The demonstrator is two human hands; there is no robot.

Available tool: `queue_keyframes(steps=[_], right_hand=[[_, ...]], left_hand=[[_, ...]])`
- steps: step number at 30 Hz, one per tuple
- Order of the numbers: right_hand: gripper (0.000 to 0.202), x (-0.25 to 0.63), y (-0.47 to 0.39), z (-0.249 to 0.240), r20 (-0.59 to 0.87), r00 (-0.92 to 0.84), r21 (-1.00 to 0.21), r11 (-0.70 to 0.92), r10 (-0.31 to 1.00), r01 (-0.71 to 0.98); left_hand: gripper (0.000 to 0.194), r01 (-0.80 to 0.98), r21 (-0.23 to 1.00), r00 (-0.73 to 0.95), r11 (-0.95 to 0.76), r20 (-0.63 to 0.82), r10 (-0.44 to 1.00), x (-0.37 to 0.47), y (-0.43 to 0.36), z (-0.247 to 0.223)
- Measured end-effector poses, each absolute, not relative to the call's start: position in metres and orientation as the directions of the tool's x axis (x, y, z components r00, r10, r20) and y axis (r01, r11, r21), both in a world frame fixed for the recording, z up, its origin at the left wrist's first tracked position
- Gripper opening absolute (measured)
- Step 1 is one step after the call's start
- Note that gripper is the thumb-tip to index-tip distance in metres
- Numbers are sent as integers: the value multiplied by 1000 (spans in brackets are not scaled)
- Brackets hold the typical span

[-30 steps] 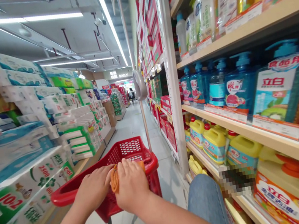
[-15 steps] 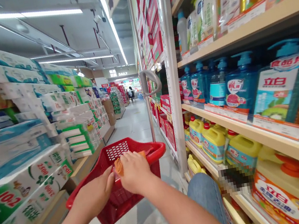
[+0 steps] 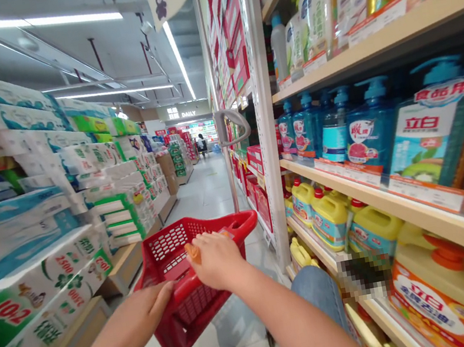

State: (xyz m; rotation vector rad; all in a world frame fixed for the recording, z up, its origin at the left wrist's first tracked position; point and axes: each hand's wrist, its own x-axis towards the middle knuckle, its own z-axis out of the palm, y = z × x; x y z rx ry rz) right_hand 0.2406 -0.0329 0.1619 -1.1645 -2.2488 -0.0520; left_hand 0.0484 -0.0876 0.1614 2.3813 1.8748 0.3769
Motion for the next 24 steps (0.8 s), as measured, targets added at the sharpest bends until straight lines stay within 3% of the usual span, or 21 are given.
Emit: queue_keyframes(steps=[4, 11, 15, 19, 24], right_hand=[[38, 251, -23, 163, 524, -308, -247, 488, 794, 837], [33, 234, -51, 160, 515, -585, -201, 751, 627, 629], [39, 255, -46, 160, 547, -431, -275, 640, 718, 717], [36, 246, -57, 155, 550, -412, -271, 622, 726, 735], [41, 239, -77, 158, 484, -554, -160, 691, 677, 705]], left_hand=[[60, 878, 357, 248, -317, 227, 942, 30, -80, 152], [59, 801, 432, 302, -414, 306, 903, 45, -73, 136], [55, 766, 498, 230, -407, 378, 897, 35, -58, 111], [53, 776, 499, 133, -386, 469, 873, 52, -46, 92], [45, 791, 439, 276, -426, 366, 889, 62, -40, 102]])
